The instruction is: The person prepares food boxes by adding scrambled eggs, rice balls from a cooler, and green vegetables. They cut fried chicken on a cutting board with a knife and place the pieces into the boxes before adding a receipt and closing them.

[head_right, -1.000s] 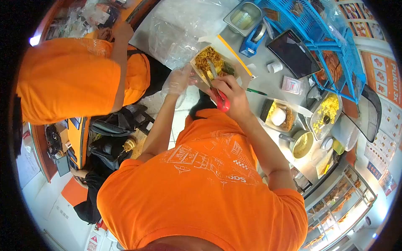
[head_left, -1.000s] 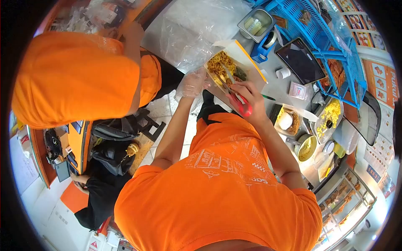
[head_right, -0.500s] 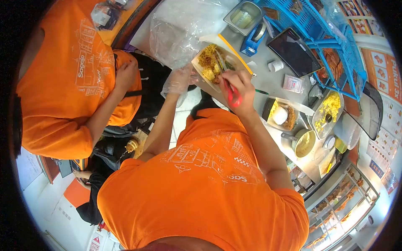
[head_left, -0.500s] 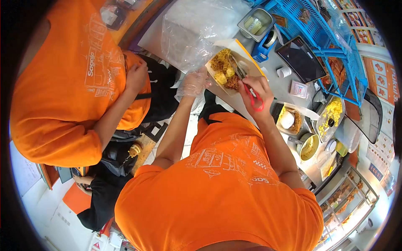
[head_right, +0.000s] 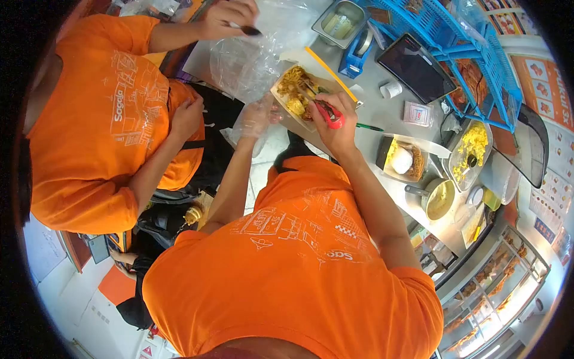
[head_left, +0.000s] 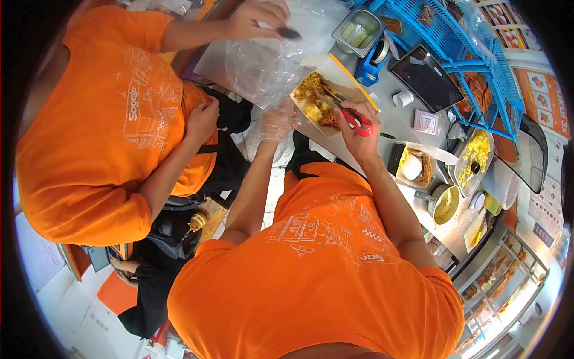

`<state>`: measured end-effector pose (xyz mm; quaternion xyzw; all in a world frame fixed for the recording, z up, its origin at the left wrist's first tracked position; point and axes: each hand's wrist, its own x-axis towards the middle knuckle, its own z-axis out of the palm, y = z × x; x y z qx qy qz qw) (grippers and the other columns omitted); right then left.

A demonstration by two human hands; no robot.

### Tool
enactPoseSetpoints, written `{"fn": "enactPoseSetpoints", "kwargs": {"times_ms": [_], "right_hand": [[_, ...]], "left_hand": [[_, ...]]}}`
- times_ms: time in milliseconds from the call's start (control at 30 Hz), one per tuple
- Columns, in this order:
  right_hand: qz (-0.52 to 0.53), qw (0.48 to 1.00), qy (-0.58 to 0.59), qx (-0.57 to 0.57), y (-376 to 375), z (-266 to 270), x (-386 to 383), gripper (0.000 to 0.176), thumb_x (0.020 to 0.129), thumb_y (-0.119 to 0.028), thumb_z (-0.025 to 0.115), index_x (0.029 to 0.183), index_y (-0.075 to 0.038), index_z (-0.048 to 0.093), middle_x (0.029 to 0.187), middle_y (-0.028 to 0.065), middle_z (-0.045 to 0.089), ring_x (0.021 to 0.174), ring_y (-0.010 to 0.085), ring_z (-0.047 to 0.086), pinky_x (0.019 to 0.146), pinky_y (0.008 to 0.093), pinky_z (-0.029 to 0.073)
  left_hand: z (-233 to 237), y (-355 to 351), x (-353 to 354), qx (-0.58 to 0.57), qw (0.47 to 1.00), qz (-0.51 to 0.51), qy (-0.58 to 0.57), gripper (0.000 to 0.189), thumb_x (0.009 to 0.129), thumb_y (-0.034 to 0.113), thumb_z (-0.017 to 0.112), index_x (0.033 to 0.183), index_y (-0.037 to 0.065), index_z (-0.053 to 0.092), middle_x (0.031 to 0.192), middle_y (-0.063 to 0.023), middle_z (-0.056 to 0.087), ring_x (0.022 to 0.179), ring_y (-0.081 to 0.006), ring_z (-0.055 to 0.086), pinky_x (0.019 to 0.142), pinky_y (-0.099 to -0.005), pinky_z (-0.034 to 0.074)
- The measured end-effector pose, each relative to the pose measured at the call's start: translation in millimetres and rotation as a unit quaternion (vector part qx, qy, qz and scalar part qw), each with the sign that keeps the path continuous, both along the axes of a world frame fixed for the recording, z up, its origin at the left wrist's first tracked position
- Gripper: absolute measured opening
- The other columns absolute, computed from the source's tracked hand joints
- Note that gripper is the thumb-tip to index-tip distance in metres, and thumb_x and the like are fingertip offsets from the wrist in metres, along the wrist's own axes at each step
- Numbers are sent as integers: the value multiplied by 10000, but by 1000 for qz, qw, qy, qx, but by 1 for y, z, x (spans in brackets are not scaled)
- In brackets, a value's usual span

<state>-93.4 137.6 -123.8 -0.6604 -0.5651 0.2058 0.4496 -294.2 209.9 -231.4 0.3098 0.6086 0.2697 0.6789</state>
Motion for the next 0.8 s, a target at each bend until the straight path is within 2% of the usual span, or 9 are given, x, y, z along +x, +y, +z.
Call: {"fn": "enactPoseSetpoints", "kwargs": {"times_ms": [133, 200, 333, 400, 433, 533, 633, 700, 800], "right_hand": [[61, 992, -83, 79, -8, 21, 1, 216, 840, -51, 781, 1033, -60, 685, 934, 106, 658, 912, 284, 680, 819, 376, 562], [198, 968, -157, -1, -19, 25, 5, 221, 837, -34, 776, 1039, -64, 690, 1020, 109, 663, 972, 292, 690, 814, 387, 577], [182, 975, -123, 15, -28, 32, 3, 251, 814, -37, 799, 1038, -58, 689, 1085, 124, 649, 966, 288, 690, 799, 374, 585], [74, 993, -83, 43, -33, 29, 2, 279, 801, -53, 819, 1047, -54, 686, 1064, 130, 647, 905, 273, 684, 767, 350, 575], [74, 993, -83, 43, -31, 27, 1, 279, 801, -53, 819, 1047, -54, 686, 1064, 130, 647, 905, 273, 684, 767, 350, 575], [-9, 998, 59, 0, -12, 4, -6, 237, 810, -42, 818, 1007, -43, 685, 942, 110, 642, 782, 226, 645, 684, 302, 529], [-4, 998, -24, 56, 0, -1, 2, 214, 814, -20, 808, 987, -52, 687, 943, 108, 643, 782, 231, 646, 690, 316, 532], [4, 999, 14, 41, -8, 7, 0, 221, 813, -30, 806, 1001, -69, 696, 938, 106, 643, 828, 251, 667, 712, 338, 543], [136, 979, -137, 62, -22, 17, 2, 269, 798, -56, 814, 1039, -91, 701, 1038, 112, 650, 958, 298, 691, 784, 369, 575]], "left_hand": [[-6, -1, -6, -3, 1000, 21, -20, 469, 1001, 393, 598, 1060, -71, 631, 894, -145, 715, 552, -206, 689, 461, -290, 530], [-7, -3, -8, -4, 1000, 16, -16, 474, 999, 399, 605, 1063, -70, 630, 894, -145, 716, 553, -204, 690, 460, -288, 529], [-14, -1, -10, -17, 1000, -3, -18, 483, 996, 419, 619, 1080, -56, 630, 890, -141, 716, 549, -201, 688, 457, -284, 526], [-17, -3, -12, -11, 1000, -3, -7, 480, 998, 420, 613, 1081, -53, 631, 889, -143, 716, 548, -201, 687, 459, -288, 527], [-18, -3, -12, -3, 1000, -4, 3, 477, 1001, 420, 607, 1082, -49, 632, 888, -144, 717, 546, -201, 686, 461, -292, 528], [-17, -4, -12, -4, 1000, -12, -5, 475, 1004, 413, 604, 1082, -54, 628, 897, -151, 717, 543, -202, 686, 464, -299, 534], [-9, -2, -8, -21, 1000, -21, -3, 463, 1008, 406, 598, 1085, -49, 629, 901, -154, 716, 542, -202, 686, 462, -297, 539], [-3, -4, -9, -17, 1000, -12, 4, 464, 1009, 406, 594, 1086, -50, 628, 908, -157, 719, 543, -201, 687, 461, -292, 540], [-7, -6, -15, -4, 1000, -2, -3, 470, 1010, 410, 585, 1083, -52, 629, 923, -163, 726, 546, -201, 689, 465, -285, 543]]}}
